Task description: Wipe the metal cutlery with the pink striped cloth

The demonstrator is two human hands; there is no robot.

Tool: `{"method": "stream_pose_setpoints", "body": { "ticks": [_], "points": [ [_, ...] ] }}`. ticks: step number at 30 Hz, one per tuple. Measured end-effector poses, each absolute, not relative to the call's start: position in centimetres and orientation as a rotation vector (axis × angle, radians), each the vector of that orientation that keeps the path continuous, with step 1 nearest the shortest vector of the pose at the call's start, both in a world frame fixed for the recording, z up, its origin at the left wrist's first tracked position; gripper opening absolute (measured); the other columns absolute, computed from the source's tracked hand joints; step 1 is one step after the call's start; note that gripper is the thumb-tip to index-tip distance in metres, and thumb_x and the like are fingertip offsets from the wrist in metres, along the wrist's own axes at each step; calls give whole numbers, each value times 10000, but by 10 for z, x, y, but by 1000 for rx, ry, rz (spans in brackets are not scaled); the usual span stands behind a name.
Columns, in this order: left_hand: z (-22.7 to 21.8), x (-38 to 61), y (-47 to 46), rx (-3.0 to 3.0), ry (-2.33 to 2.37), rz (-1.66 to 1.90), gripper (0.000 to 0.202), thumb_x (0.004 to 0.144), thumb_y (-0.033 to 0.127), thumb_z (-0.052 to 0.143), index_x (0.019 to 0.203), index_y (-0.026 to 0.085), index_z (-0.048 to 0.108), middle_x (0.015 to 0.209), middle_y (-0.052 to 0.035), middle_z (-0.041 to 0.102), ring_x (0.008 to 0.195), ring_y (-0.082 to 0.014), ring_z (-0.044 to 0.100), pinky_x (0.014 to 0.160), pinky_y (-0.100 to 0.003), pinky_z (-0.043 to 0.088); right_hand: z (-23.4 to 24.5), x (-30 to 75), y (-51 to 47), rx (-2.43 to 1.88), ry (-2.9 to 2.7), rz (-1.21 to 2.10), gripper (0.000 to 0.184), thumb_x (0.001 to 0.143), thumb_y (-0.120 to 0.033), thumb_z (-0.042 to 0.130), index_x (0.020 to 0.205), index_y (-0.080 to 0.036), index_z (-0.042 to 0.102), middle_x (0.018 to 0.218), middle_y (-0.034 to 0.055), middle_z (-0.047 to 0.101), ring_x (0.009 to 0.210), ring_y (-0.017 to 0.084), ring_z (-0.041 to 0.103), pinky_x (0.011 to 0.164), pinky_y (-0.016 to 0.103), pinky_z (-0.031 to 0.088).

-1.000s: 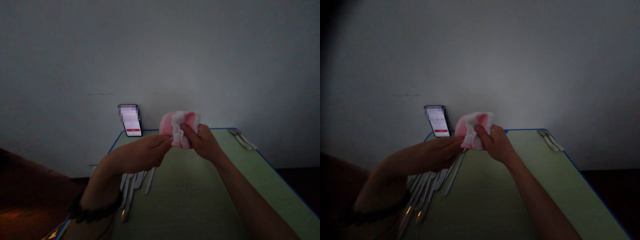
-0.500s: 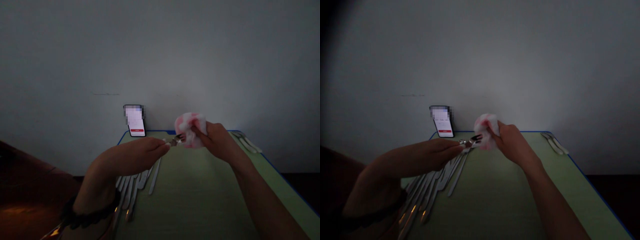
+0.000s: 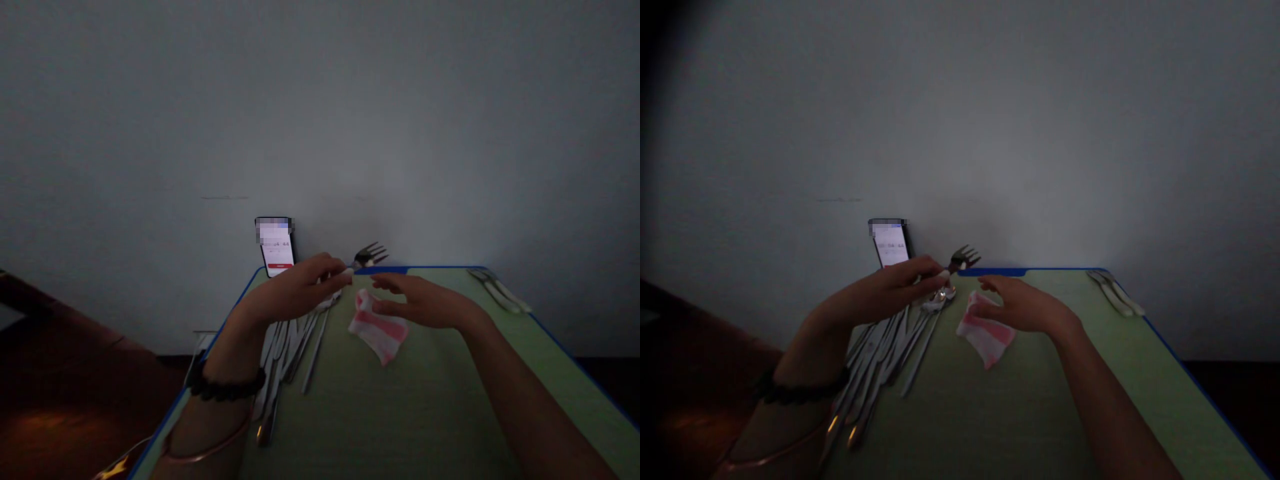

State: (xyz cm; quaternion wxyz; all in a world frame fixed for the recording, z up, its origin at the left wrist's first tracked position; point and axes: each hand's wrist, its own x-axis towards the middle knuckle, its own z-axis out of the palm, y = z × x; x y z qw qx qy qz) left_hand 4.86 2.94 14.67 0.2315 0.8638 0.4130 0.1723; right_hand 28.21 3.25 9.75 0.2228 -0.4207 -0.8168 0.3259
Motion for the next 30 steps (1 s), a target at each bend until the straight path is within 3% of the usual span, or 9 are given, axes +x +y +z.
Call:
{"method": "stream_pose_setpoints", "body": {
  "ticks": [4, 7, 11, 15, 20, 24, 27, 30],
  "points": [
    [143, 52, 33, 2305, 1133, 597, 271, 871, 383, 412, 811, 156, 547, 660, 19, 485, 597, -99, 444, 534, -200, 343, 98, 275, 31, -1052, -2265, 956, 327, 732, -422, 626, 984, -215, 643, 951, 64, 672, 821, 196, 606, 714, 303, 455],
    [137, 57, 36, 2147, 1051, 606, 177, 833, 321, 489, 869, 157, 542, 676, 16, 534, 607, -100, 495, 540, -200, 374, 93, 267, 31, -999, -2217, 942, 310, 726, -391, 635, 976, -208, 619, 923, 52, 662, 775, 173, 597, 652, 272, 449],
    [132, 64, 39, 1949, 959, 729, 169, 771, 235, 569, 914, 157, 523, 698, 18, 567, 623, -98, 548, 573, -205, 427, 92, 257, 31, -1009, -2277, 867, 209, 831, -364, 505, 910, -181, 569, 864, 51, 633, 726, 155, 560, 633, 269, 417],
    [132, 66, 41, 1817, 937, 847, 316, 737, 222, 627, 1009, 160, 477, 725, 12, 581, 641, -106, 579, 587, -215, 457, 98, 253, 28, -992, -2215, 983, 256, 897, -398, 370, 849, -181, 497, 708, 12, 576, 641, 128, 513, 604, 253, 399],
    [128, 69, 41, 1769, 771, 855, 291, 767, 211, 602, 1020, 159, 468, 736, 17, 564, 606, -72, 539, 590, -201, 460, 102, 257, 25, -893, -1989, 1314, 216, 898, -372, 363, 837, -186, 454, 660, -27, 483, 558, 95, 434, 533, 224, 376],
    [119, 75, 46, 1840, 787, 816, 185, 814, 283, 552, 912, 134, 507, 723, -4, 564, 620, -81, 540, 581, -202, 459, 101, 259, 27, -875, -1852, 1473, 244, 886, -356, 360, 748, -183, 462, 664, -21, 461, 535, 89, 386, 481, 213, 334],
    [110, 83, 51, 1931, 903, 851, 237, 879, 362, 420, 857, 136, 485, 741, -28, 580, 604, -89, 554, 563, -216, 472, 100, 259, 30, -889, -1804, 1437, 325, 890, -409, 312, 724, -187, 482, 638, -24, 456, 523, 95, 380, 486, 221, 340],
    [98, 95, 53, 2010, 997, 889, 254, 896, 381, 364, 876, 146, 457, 722, -23, 579, 582, -94, 549, 539, -222, 466, 96, 267, 34, -1039, -1912, 1167, 414, 901, -421, 241, 721, -182, 527, 611, -17, 468, 541, 108, 398, 522, 230, 364]
  ]
}}
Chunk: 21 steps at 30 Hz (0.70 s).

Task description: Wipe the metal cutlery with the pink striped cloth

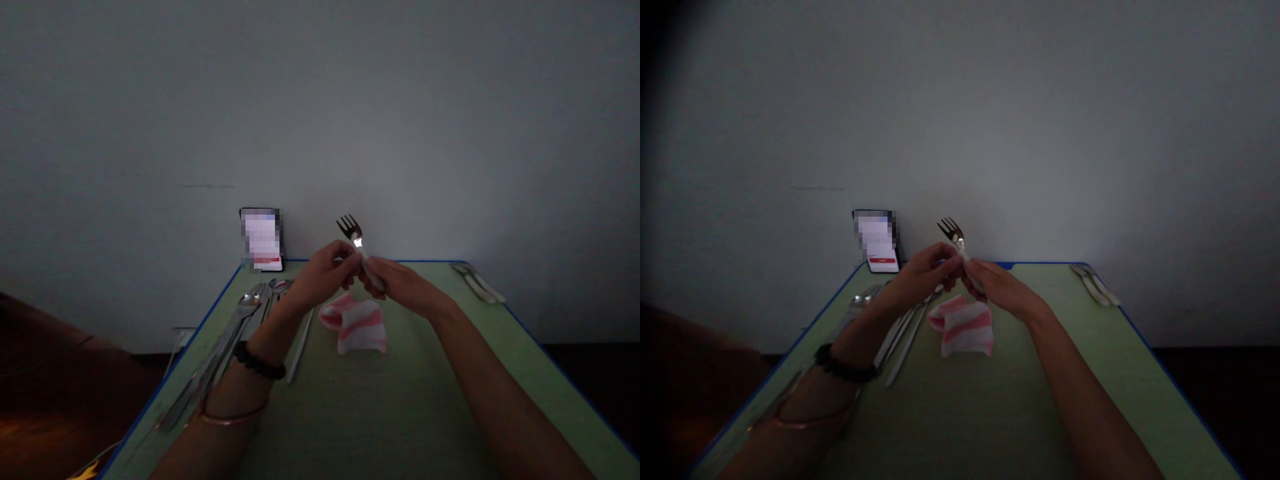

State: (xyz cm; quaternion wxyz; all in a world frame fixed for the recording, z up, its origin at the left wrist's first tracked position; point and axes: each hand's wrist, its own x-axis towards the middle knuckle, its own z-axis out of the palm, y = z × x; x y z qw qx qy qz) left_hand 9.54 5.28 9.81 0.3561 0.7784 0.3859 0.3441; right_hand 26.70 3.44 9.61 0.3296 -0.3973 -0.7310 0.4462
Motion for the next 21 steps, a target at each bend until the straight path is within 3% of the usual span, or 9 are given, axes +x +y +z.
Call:
{"method": "stream_pose_setpoints", "body": {
  "ticks": [5, 8, 12, 17, 21],
  "points": [
    [82, 126, 42, 2185, 1024, 802, 233, 872, 363, 411, 858, 155, 516, 737, -30, 599, 629, -128, 545, 569, -251, 439, 77, 332, 42, -1379, -2001, 843, 346, 884, -382, 320, 857, -161, 584, 687, 11, 536, 591, 128, 471, 564, 250, 400],
    [75, 152, 39, 2308, 994, 734, 220, 873, 337, 405, 872, 161, 538, 815, -46, 616, 693, -145, 555, 635, -271, 445, 56, 382, 36, -1599, -1980, 607, 266, 852, -319, 409, 936, -152, 597, 826, 69, 582, 766, 188, 527, 729, 324, 415],
    [57, 194, 51, 2452, 1009, 653, 221, 859, 287, 416, 967, 143, 544, 999, -103, 596, 878, -195, 560, 782, -317, 437, 18, 415, 16, -1846, -1867, 268, 346, 864, -231, 340, 1120, -116, 544, 986, 156, 539, 919, 260, 506, 830, 405, 382],
    [21, 240, 66, 2569, 1127, 510, 478, 803, 360, 513, 1181, 69, 475, 1185, -211, 512, 1106, -319, 473, 917, -429, 365, -8, 415, 1, -1951, -1803, 9, 431, 879, -233, 310, 1257, -76, 445, 1101, 213, 484, 1006, 301, 475, 843, 424, 391],
    [-1, 272, 67, 2611, 1250, 526, 598, 878, 507, 317, 1341, 128, 316, 1336, -207, 394, 1248, -332, 337, 1021, -501, 206, -3, 427, 0, -1921, -1847, -92, 425, 896, -330, 339, 1243, -130, 482, 1106, 163, 520, 1031, 277, 470, 900, 407, 368]
  ]
}}
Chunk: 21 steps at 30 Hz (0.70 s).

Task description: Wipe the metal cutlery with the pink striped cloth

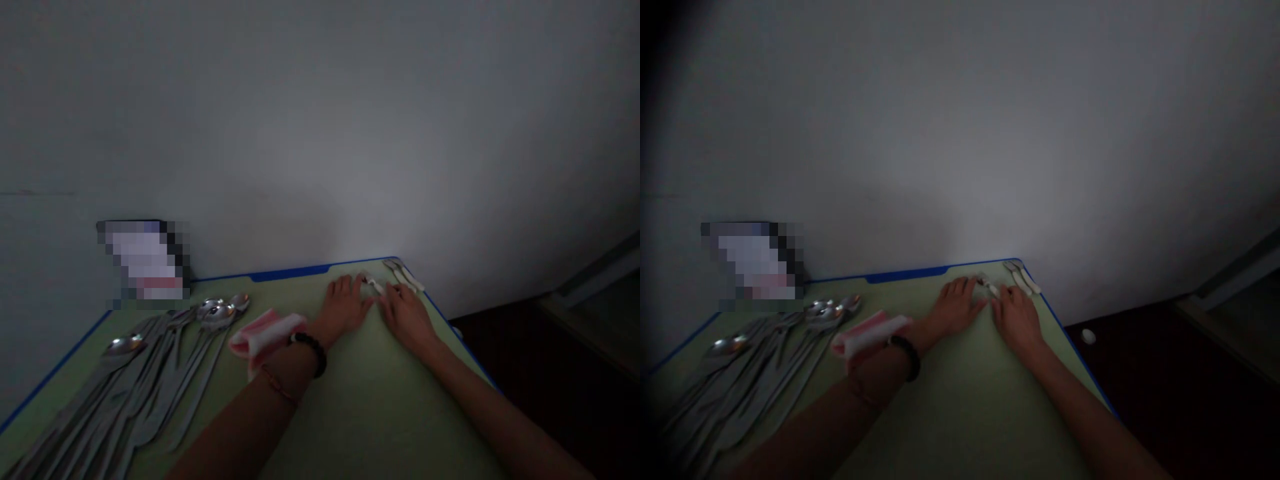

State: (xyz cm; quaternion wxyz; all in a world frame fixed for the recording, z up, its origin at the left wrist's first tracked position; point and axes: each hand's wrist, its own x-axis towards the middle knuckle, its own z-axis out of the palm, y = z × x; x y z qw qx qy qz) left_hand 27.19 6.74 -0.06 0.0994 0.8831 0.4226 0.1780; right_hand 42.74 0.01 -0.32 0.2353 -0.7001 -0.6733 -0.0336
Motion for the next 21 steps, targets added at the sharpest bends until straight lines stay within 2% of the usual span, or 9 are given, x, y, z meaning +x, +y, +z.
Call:
{"method": "stream_pose_setpoints", "body": {
  "ticks": [4, 7, 9, 12, 14, 17, 21],
  "points": [
    [-11, 304, 68, 2611, 1384, 558, 701, 823, 666, 208, 1384, 248, 244, 1399, -160, 341, 1307, -347, 237, 1025, -589, 77, -2, 459, 6, -1921, -1717, -280, 425, 912, -352, 304, 1266, -182, 467, 1208, 141, 474, 1094, 282, 431, 921, 471, 339],
    [-16, 322, 76, 2620, 1437, 562, 792, 786, 715, 190, 1393, 207, 235, 1420, -145, 323, 1328, -318, 198, 1053, -555, 42, -9, 480, 18, -1891, -1651, -378, 420, 908, -353, 316, 1254, -190, 489, 1261, 145, 451, 1141, 299, 411, 919, 509, 341],
    [-17, 330, 82, 2633, 1448, 555, 812, 792, 705, 179, 1384, 155, 257, 1422, -140, 324, 1332, -296, 196, 1074, -503, 62, -15, 488, 26, -1871, -1685, -359, 420, 912, -341, 305, 1249, -185, 499, 1283, 140, 454, 1171, 289, 407, 942, 503, 340],
    [-17, 335, 90, 2652, 1466, 569, 785, 812, 673, 192, 1379, 135, 259, 1435, -129, 301, 1332, -279, 197, 1082, -454, 91, -21, 490, 35, -1849, -1759, -304, 420, 912, -344, 305, 1225, -176, 530, 1280, 123, 492, 1179, 255, 432, 978, 454, 349],
    [-16, 336, 91, 2648, 1506, 601, 787, 813, 671, 202, 1374, 123, 256, 1427, -150, 300, 1319, -295, 214, 1076, -461, 93, -24, 490, 38, -1833, -1799, -270, 431, 913, -351, 301, 1206, -157, 549, 1276, 124, 509, 1181, 243, 447, 993, 430, 354],
    [-15, 338, 92, 2619, 1581, 637, 791, 803, 681, 225, 1306, 85, 353, 1342, -197, 391, 1262, -336, 292, 1057, -493, 104, -24, 488, 39, -1815, -1828, -235, 459, 916, -361, 289, 1194, -114, 558, 1278, 143, 512, 1195, 238, 446, 1012, 419, 351],
    [-16, 344, 102, 2609, 1581, 650, 674, 814, 644, 292, 1194, 117, 472, 1247, -182, 476, 1191, -334, 369, 1028, -492, 168, -22, 487, 39, -1795, -1837, -210, 480, 915, -383, 294, 1197, -95, 553, 1285, 154, 505, 1218, 235, 429, 1031, 410, 338]
  ]
}}
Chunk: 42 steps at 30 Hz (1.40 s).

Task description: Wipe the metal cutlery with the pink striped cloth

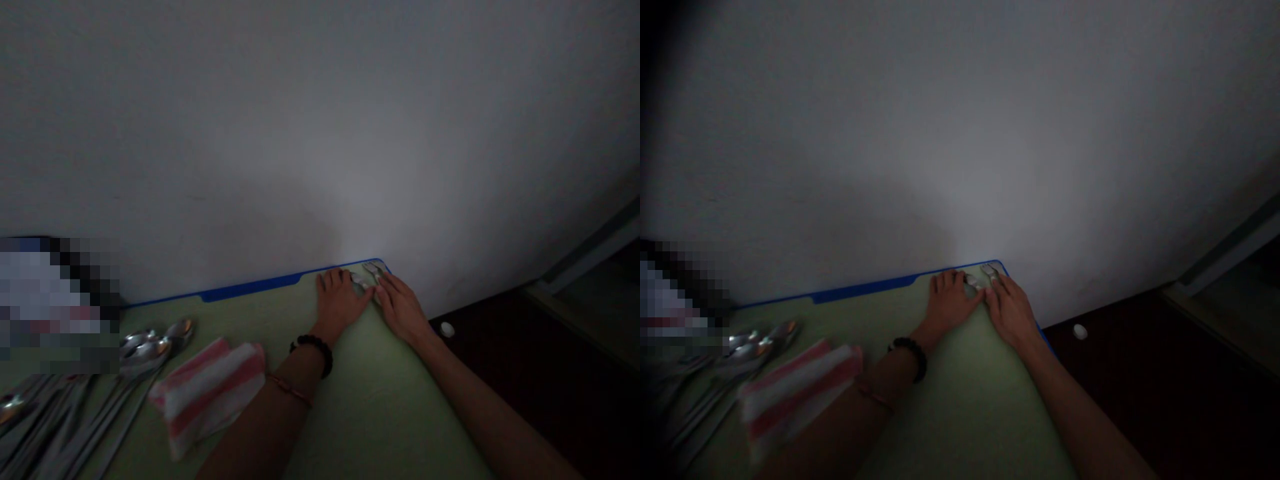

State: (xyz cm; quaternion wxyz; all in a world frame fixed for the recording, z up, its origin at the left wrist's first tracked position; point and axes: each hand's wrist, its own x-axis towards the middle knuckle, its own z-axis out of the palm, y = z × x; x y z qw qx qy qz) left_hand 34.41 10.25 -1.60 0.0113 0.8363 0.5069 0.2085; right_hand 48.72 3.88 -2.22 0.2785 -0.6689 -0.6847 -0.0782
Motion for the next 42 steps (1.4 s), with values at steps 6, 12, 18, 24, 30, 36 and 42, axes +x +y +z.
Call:
{"method": "stream_pose_setpoints", "body": {
  "ticks": [6, 12, 18, 24, 30, 36, 42],
  "points": [
    [-15, 349, 123, 2628, 1447, 680, 570, 832, 561, 388, 1250, 176, 428, 1259, -112, 493, 1164, -271, 403, 1002, -403, 250, -20, 485, 38, -1773, -1832, -187, 485, 919, -385, 290, 1214, -90, 539, 1288, 157, 500, 1227, 238, 419, 1036, 423, 334],
    [-16, 350, 128, 2649, 1357, 735, 491, 835, 564, 392, 1159, 213, 509, 1197, -67, 542, 1133, -243, 427, 986, -366, 280, -19, 485, 38, -1731, -1852, -175, 458, 918, -370, 300, 1226, -116, 527, 1290, 137, 503, 1232, 231, 414, 1036, 434, 335],
    [-20, 353, 129, 2653, 1400, 780, 564, 827, 590, 385, 1238, 210, 452, 1265, -102, 484, 1172, -272, 387, 992, -409, 271, -20, 485, 38, -1741, -1845, -173, 467, 916, -368, 309, 1221, -91, 527, 1292, 152, 496, 1229, 231, 413, 1047, 412, 317],
    [-21, 357, 128, 2641, 1482, 791, 615, 859, 569, 332, 1262, 111, 405, 1272, -163, 467, 1174, -292, 389, 997, -429, 268, -21, 485, 39, -1776, -1839, -183, 460, 912, -382, 312, 1229, -118, 517, 1293, 146, 493, 1214, 240, 421, 1023, 436, 323],
    [-16, 353, 120, 2666, 1490, 743, 422, 930, 387, 305, 1201, 98, 452, 1206, -161, 508, 1143, -259, 433, 984, -426, 313, -17, 483, 34, -1829, -1817, -315, 456, 902, -388, 328, 1240, -123, 481, 1294, 150, 481, 1229, 249, 385, 1047, 488, 218],
    [-2, 324, 99, 2764, 1372, 622, 304, 878, 294, 507, 1146, 152, 512, 1164, -92, 534, 990, -211, 555, 827, -417, 477, -10, 467, 26, -1715, -1870, -424, 413, 880, -345, 385, 1243, -164, 460, 1256, 136, 495, 1192, 251, 393, 1048, 502, 157],
    [28, 251, 98, 2807, 1228, 323, 286, 880, 292, 505, 1133, 159, 521, 1141, -85, 547, 950, -195, 570, 798, -396, 494, -7, 424, 14, -1536, -1970, -440, 377, 869, -303, 417, 1219, -177, 479, 1191, 119, 522, 1148, 259, 416, 1035, 492, 195]
  ]
}}
